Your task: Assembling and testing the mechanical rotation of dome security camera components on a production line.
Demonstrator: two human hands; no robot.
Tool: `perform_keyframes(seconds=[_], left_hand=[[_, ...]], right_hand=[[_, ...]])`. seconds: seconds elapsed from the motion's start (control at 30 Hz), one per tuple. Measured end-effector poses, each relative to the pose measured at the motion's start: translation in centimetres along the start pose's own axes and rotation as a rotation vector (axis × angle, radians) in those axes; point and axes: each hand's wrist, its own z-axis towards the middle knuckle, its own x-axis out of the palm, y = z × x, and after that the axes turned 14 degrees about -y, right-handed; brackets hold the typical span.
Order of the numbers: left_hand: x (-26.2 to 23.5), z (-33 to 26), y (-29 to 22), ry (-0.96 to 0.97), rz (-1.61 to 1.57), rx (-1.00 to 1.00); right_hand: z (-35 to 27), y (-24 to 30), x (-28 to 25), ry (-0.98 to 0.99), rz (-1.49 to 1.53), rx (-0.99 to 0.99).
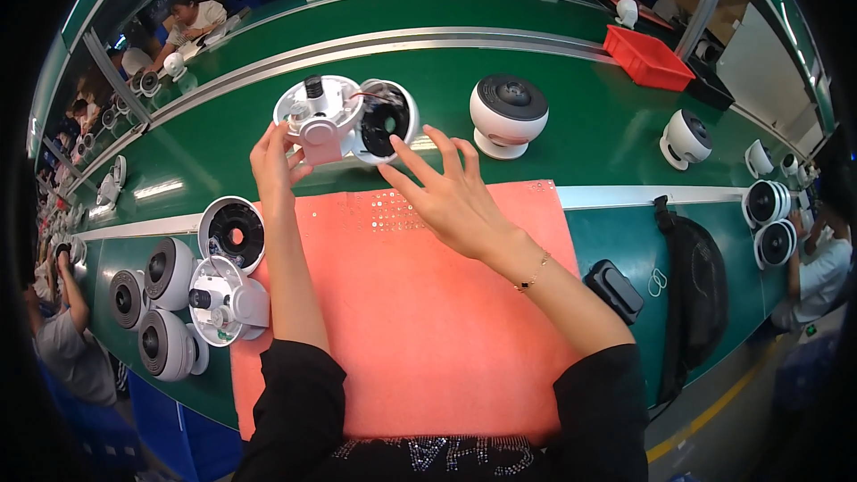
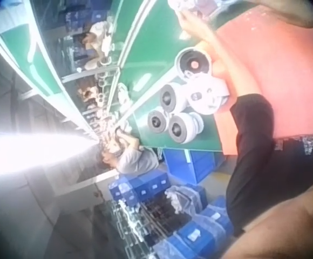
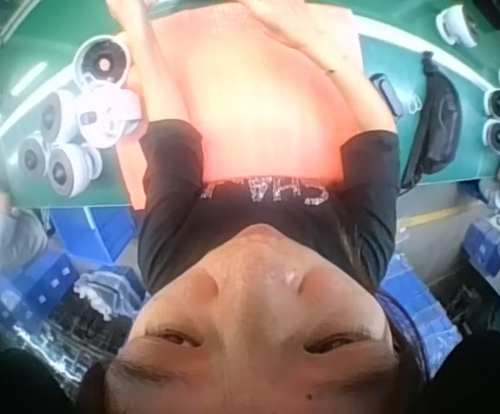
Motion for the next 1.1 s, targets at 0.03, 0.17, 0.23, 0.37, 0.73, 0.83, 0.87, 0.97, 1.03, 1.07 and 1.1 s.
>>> perform_keyframes(seconds=[0.03, 0.17, 0.23, 0.37, 0.73, 0.83, 0.87, 0.97, 1.03, 1.07, 1.1], left_hand=[[0.1, -0.7, -0.8, 0.001, 0.008, -0.005], [0.2, -2.2, -2.2, 0.148, 0.034, -0.011], [0.2, -2.8, -3.0, 0.29, 0.076, 0.021], [0.8, -3.9, -4.0, 0.411, 0.126, -0.017], [0.4, -2.2, -1.3, 0.97, 0.211, -0.087], [0.4, -1.8, 0.6, 1.541, 0.411, -0.046], [1.5, -3.8, 1.0, 1.817, 0.319, -0.12], [3.5, -9.8, 1.2, 2.29, 0.242, -0.036], [4.9, -12.2, 2.3, 2.409, 0.241, -0.015], [5.3, -12.3, 2.4, 2.381, 0.283, -0.044], [5.0, -12.4, 2.4, 2.382, 0.279, -0.046]], right_hand=[[-0.7, -0.2, -0.1, 0.026, -0.137, -0.091], [-3.3, -0.2, -1.8, 0.055, -0.337, -0.166], [-4.4, -0.8, -2.9, -0.007, -0.382, -0.203], [-6.2, -2.2, -4.7, -0.207, -0.246, -0.275], [-8.2, 2.1, -11.6, -0.162, 0.109, -0.052], [-8.1, 3.3, -13.8, 0.093, 0.595, 0.364], [-8.6, 3.3, -14.0, 0.157, 0.815, 0.556], [-9.3, 3.7, -13.6, 0.298, 1.086, 0.794], [-9.5, 4.4, -13.3, 0.262, 1.183, 1.066], [-9.4, 4.6, -13.2, 0.231, 1.226, 1.22], [-9.9, 4.1, -12.8, 0.265, 1.29, 1.163]])
